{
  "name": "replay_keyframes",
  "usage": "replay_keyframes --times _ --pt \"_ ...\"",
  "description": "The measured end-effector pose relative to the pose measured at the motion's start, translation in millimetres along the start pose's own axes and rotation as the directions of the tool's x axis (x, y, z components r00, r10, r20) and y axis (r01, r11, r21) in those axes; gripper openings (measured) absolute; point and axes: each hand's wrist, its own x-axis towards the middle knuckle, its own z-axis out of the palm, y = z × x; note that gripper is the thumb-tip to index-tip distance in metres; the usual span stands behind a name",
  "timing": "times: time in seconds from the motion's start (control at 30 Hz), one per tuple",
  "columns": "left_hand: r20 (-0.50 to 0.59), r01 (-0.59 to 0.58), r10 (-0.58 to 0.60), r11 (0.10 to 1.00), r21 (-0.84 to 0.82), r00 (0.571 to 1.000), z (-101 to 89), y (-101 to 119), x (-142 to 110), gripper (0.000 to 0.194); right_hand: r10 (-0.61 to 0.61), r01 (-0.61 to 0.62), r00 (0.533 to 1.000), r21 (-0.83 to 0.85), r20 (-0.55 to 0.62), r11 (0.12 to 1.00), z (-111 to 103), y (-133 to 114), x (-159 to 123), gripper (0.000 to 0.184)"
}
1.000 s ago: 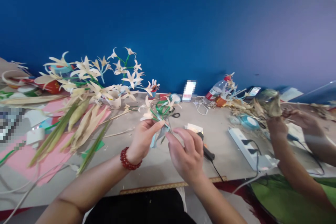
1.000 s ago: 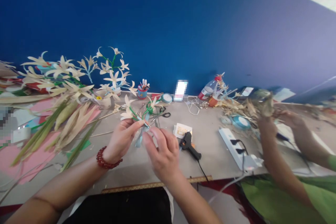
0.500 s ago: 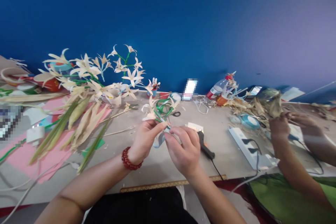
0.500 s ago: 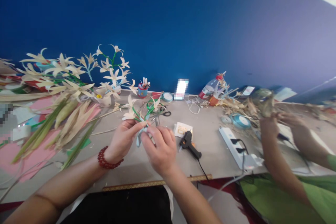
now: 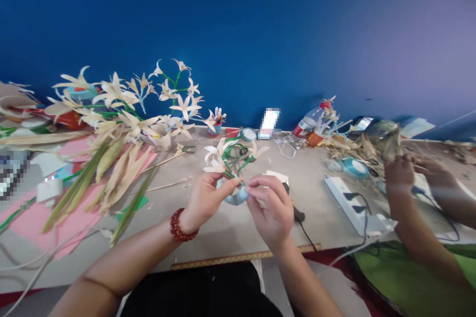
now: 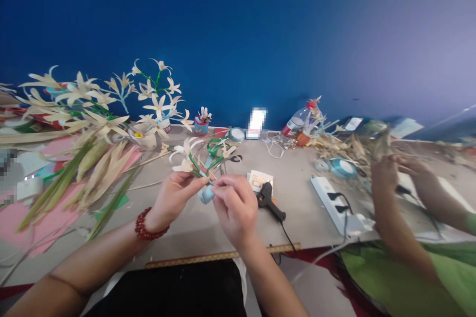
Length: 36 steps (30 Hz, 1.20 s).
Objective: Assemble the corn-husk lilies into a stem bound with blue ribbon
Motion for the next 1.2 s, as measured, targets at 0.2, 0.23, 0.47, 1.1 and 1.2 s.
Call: replay_keyframes --times 0.2,0.23,0.47,1.1,1.2 --pt "0.045 -0.017 0.016 1.000 0.009 0.999 0.7 3 -1 0.016 0.338 -0.340 0.938 0.386 0.077 0.858 0 6 -1 0.006" --pt "0.053 -0.014 0.013 1.000 0.020 0.999 0.5 3 -1 0.016 0.386 -0.390 0.917 0.436 0.102 0.811 0 7 -1 0.005" --pt "0.116 -0.086 0.076 0.993 0.083 0.990 -1.2 4 0 0.013 0.563 -0.593 0.781 0.604 0.271 0.532 -4 14 -3 0.014" --pt "0.354 -0.152 0.117 0.986 0.074 0.928 -9.3 9 3 0.010 0.628 -0.771 0.538 0.630 0.563 0.097 -11 12 -2 0.025" --pt "0.358 -0.181 0.133 0.978 0.102 0.924 -10.1 12 3 0.007 0.656 -0.796 0.473 0.605 0.588 0.032 -8 11 -4 0.028"
